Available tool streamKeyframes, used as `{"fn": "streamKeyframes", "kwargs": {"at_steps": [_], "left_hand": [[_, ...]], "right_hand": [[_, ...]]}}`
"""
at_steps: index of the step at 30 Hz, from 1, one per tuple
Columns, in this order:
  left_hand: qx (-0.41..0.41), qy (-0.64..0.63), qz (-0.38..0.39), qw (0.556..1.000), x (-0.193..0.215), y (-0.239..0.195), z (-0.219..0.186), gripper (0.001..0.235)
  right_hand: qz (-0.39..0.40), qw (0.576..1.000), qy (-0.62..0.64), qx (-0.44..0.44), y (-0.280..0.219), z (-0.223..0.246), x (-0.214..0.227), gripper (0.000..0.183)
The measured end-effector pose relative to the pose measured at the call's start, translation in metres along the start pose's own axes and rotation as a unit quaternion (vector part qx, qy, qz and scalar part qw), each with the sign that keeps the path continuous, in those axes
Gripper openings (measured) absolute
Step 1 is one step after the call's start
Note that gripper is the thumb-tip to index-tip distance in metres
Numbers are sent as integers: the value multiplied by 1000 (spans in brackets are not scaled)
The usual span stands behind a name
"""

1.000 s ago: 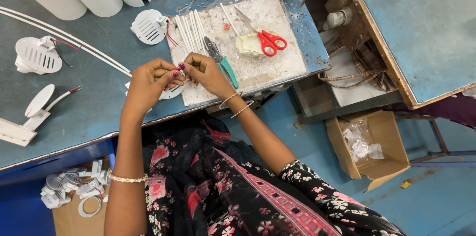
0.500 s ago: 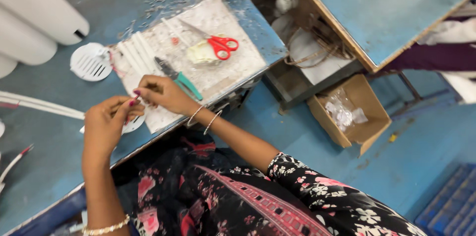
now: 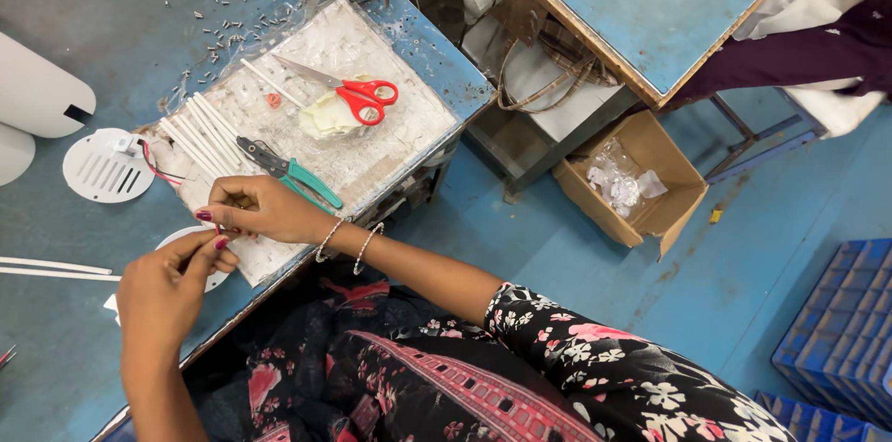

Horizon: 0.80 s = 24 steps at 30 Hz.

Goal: The person assembles white plastic electrical components by inserting wires into housings, stripping wire ends with pliers, and securing connections with tape. The person handles multiple components one at a time, placing finished units on the table.

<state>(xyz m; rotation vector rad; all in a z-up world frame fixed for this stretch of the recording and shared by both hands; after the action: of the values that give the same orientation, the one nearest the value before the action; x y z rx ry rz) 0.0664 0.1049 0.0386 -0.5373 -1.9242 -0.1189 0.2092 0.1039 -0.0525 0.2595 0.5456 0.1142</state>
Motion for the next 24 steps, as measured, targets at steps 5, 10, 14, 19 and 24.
{"fn": "streamKeyframes", "kwargs": {"at_steps": [5,10,14,19,24], "left_hand": [[0,-8,27,1000,-1,0,4,25],[-12,-55,44,997,-2,0,9,25],[-10,-73,43,996,-4,-1,11,26],[-9,-65,33,997,-4,-1,12,26],[-3,-63,30,998,-6,1,13,26]], "right_hand": [[7,999,31,-32,1,-2,-1,28],[24,998,49,-30,1,-4,-2,28],[20,999,34,-24,2,-8,1,26],[27,999,30,-16,3,-13,1,27],[17,1000,11,-22,3,-14,2,27]]}}
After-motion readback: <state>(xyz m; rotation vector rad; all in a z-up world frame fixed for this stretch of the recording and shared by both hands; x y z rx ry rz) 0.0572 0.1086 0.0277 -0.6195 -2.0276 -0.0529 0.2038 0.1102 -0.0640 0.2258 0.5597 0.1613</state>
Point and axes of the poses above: each hand's wrist, its own y-axis towards the middle knuckle, its own x-axis out of the back of the hand, z = x × y, the point moved 5 cm from there along y, towards the middle knuckle, and after that the axes turned 11 degrees about y, right-handed, at the moved point
